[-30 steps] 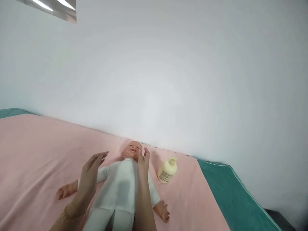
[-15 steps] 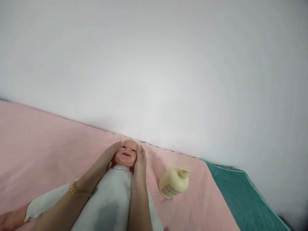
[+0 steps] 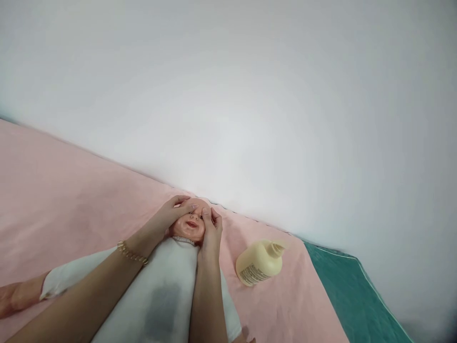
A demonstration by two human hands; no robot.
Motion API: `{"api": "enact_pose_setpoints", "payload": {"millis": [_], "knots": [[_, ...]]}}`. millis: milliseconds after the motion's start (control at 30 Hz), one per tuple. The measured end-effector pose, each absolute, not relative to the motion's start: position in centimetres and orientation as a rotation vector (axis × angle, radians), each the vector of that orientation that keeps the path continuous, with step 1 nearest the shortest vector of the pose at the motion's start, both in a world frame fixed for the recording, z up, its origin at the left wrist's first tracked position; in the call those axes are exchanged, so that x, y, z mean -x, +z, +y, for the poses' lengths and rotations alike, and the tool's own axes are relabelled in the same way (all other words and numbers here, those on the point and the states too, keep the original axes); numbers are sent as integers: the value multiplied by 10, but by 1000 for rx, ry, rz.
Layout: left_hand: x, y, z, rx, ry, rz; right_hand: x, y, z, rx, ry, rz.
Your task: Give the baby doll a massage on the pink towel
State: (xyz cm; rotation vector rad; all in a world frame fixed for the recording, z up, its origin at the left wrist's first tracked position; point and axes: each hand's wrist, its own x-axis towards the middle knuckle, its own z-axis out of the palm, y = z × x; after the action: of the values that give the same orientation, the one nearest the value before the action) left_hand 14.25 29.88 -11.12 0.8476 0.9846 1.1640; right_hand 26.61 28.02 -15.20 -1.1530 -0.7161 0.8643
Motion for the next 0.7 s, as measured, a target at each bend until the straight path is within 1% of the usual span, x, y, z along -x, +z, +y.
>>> {"api": "enact_pose_setpoints", "payload": {"millis": [133,267,467,600,700], "knots": [[-139,-112,301,-826,1104,941,-267,-147,278,1165,912,-661],[-141,-115,301,-816,1165,921,-266,-144,278,1167,941,-609],[-148,-113,304,-795,1256,954,-267,-159,295,1154,914,-516],[-150,-121,310,-770,1282,893,-268,-168,301,1123,909,-508],[-151,-126,310,-782,1351,864,-267,-166,299,1084,921,-526]]}}
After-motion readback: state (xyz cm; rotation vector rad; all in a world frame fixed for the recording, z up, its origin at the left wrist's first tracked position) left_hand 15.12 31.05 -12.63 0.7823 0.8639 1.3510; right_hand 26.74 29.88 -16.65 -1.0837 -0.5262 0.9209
